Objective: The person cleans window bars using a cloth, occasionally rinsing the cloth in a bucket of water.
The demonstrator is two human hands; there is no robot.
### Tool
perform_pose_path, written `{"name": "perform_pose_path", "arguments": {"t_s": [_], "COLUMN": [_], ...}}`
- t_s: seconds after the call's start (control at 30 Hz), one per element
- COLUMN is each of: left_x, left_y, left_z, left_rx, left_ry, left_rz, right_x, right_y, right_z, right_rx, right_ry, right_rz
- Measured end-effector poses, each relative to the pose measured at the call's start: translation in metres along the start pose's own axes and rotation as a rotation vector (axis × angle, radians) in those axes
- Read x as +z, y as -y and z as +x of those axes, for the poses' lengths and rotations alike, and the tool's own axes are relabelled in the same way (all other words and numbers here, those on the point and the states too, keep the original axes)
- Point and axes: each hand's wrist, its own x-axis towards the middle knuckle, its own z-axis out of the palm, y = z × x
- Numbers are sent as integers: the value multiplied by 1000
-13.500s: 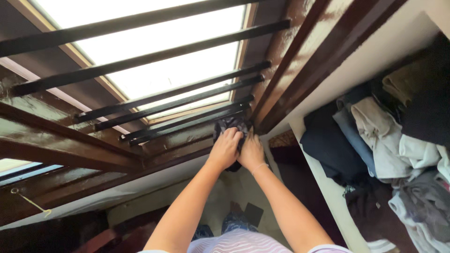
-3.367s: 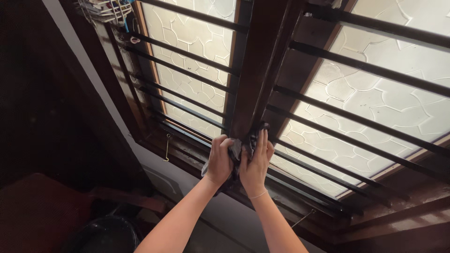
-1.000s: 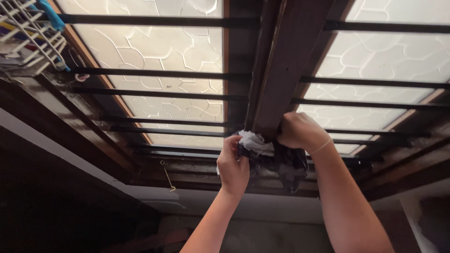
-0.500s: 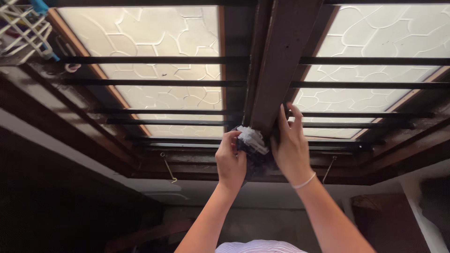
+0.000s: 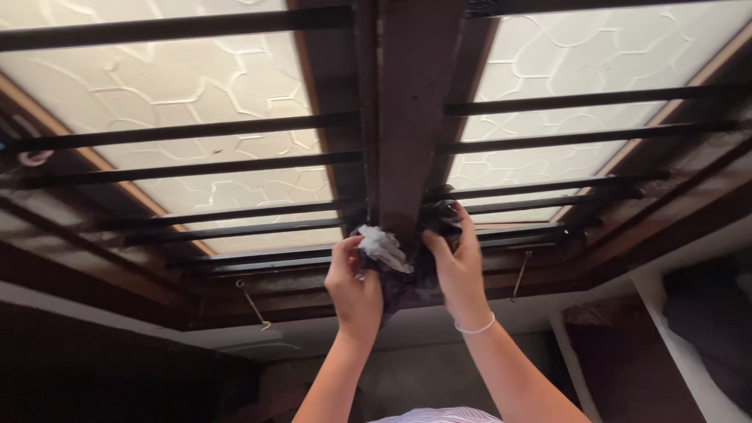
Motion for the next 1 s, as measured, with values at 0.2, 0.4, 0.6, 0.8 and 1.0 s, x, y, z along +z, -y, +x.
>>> {"name": "perform_pose_path", "arguments": {"t_s": [0.2, 0.4, 0.6, 0.8, 1.0], "left_x": [11, 29, 44, 59, 74], "left_y": [-1, -6, -9, 5, 17], "left_z": [-7, -18, -26, -45, -66], "left_rx": [10, 49, 75, 12, -28], "left_ry": [-89, -200, -270, -320, -397], "left_rz": [10, 85, 262, 317, 330], "right_x": [-9, -15, -14, -45, -54], "right_y": [-3, 1, -12, -61, -102], "right_z": [20, 28, -1, -2, 28], "right_rx": [59, -439, -629, -413, -90], "right_ry": [232, 336, 261, 327, 345], "right_rz": [-56, -784, -561, -387, -62]}}
